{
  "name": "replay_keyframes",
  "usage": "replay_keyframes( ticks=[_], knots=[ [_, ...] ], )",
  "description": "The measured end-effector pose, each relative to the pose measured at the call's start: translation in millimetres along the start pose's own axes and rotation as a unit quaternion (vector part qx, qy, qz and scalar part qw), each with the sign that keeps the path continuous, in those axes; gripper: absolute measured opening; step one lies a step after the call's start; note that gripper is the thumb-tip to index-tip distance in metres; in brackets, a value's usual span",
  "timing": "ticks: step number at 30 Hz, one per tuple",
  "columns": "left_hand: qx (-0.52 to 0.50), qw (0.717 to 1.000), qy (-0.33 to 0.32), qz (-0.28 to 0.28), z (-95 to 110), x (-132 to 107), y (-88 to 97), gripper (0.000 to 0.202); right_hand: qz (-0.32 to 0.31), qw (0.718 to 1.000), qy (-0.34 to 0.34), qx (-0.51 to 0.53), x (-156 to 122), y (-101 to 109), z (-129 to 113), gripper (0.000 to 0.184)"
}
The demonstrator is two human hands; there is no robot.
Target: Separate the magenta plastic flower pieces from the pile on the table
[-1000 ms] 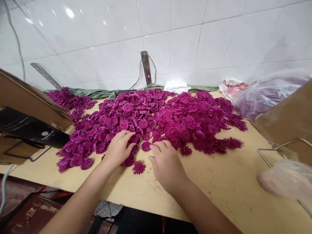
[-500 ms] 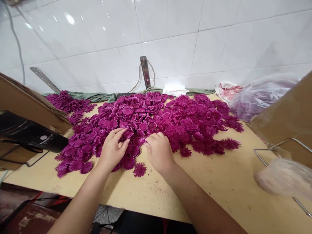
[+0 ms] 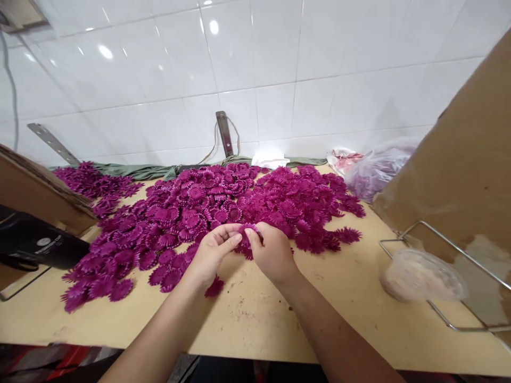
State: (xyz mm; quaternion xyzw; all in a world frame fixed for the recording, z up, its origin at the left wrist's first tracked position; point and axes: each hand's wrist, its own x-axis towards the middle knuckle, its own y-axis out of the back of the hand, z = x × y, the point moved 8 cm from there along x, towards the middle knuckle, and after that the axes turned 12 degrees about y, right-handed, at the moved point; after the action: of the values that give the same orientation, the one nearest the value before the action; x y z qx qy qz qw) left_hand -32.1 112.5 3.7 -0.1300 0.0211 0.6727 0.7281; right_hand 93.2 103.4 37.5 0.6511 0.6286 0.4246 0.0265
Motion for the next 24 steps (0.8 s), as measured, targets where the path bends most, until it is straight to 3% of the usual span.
replay_keyframes(
  ticks=[4, 9, 12, 15, 18, 24],
  knots=[
    [-0.002, 1.0, -0.024, 0.005, 7, 18, -13.8, 0.02, 0.009, 1.0, -0.029, 0.004, 14, 6, 17, 0.028],
    [0.098, 0.981, -0.151, 0.071, 28, 25, -20.7, 0.026, 0.062, 0.998, -0.024, -0.018, 27, 18, 22, 0.033],
    [0.134, 0.973, -0.185, 0.04, 29, 24, -28.4, 0.022, 0.062, 0.997, -0.028, 0.025, 26, 18, 25, 0.036],
    [0.142, 0.973, -0.181, -0.011, 22, 23, -37.0, 0.017, 0.049, 0.994, -0.044, 0.085, 21, 16, 29, 0.04],
    [0.125, 0.979, -0.157, -0.046, 13, 20, -44.7, 0.025, 0.043, 0.987, -0.066, 0.14, 16, 13, 34, 0.04],
    [0.083, 0.989, -0.122, -0.021, 6, 17, -43.2, 0.038, 0.033, 0.963, -0.06, 0.26, 13, 1, 34, 0.038]
  ],
)
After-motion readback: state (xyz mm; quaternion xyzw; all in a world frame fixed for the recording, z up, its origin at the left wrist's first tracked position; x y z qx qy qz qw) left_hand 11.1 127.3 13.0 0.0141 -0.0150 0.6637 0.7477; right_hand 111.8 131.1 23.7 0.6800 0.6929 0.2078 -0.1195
